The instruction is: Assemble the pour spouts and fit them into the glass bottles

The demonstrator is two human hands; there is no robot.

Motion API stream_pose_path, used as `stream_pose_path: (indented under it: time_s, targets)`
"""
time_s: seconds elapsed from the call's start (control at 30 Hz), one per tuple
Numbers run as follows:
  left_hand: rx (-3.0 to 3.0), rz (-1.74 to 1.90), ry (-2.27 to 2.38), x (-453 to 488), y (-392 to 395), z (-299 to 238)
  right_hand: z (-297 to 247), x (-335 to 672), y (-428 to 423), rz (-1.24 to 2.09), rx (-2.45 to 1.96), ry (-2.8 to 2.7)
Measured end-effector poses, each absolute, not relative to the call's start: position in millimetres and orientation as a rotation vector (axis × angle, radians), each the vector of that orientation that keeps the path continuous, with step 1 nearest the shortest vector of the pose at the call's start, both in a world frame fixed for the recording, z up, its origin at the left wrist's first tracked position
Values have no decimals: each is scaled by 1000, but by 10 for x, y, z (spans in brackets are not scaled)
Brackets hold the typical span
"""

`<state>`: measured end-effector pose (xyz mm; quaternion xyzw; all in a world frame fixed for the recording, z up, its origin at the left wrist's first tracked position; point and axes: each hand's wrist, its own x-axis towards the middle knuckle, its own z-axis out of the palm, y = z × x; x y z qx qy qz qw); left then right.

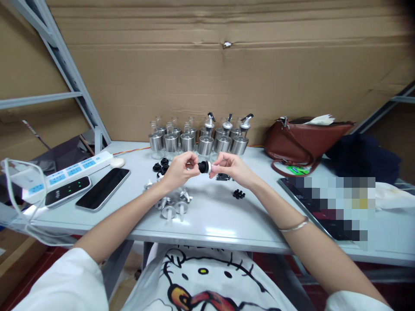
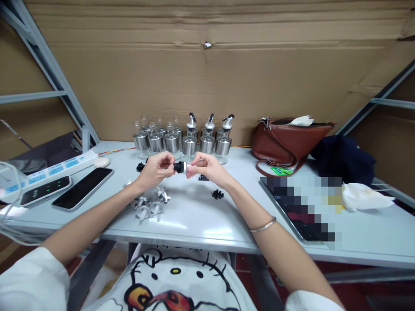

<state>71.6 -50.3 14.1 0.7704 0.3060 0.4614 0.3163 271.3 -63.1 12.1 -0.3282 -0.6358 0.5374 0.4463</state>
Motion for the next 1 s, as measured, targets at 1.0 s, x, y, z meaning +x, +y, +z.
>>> stream_pose_path:
  time_s: [1.0]
  targets:
    - [1966,1252,736,726,-561,181,88,2638,-664,1319,-778,-1601]
